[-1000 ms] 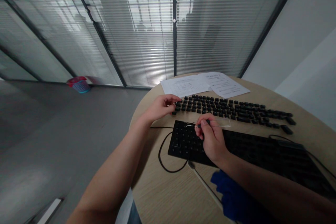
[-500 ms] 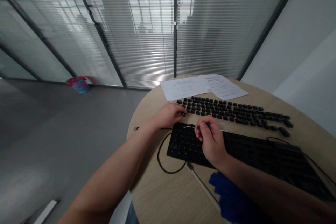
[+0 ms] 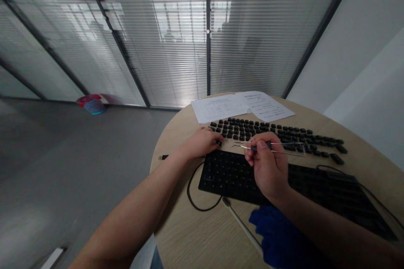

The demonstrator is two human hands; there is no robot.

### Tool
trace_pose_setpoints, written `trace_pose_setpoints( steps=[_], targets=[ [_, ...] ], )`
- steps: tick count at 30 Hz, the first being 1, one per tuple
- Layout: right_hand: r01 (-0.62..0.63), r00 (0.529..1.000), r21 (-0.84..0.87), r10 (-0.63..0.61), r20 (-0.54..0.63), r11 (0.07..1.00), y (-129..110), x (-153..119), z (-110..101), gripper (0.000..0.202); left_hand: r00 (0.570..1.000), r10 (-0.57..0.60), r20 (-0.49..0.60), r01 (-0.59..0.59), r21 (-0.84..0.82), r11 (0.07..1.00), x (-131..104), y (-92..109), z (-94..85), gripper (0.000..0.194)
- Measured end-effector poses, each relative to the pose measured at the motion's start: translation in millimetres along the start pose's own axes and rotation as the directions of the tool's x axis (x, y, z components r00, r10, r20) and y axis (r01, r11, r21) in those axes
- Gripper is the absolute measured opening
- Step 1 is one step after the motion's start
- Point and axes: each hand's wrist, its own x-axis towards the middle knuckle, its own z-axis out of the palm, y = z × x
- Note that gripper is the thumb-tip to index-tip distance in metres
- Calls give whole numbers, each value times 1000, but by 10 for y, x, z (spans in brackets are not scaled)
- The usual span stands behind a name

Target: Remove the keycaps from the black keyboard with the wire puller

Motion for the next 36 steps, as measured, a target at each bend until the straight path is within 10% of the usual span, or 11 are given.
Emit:
trace_pose_setpoints(
  steps=[36],
  targets=[
    [141,990,1,-141,5,990,-97,173,-64,16,1000,19,4,-19,49,999,108,-65,17,15]
  ],
)
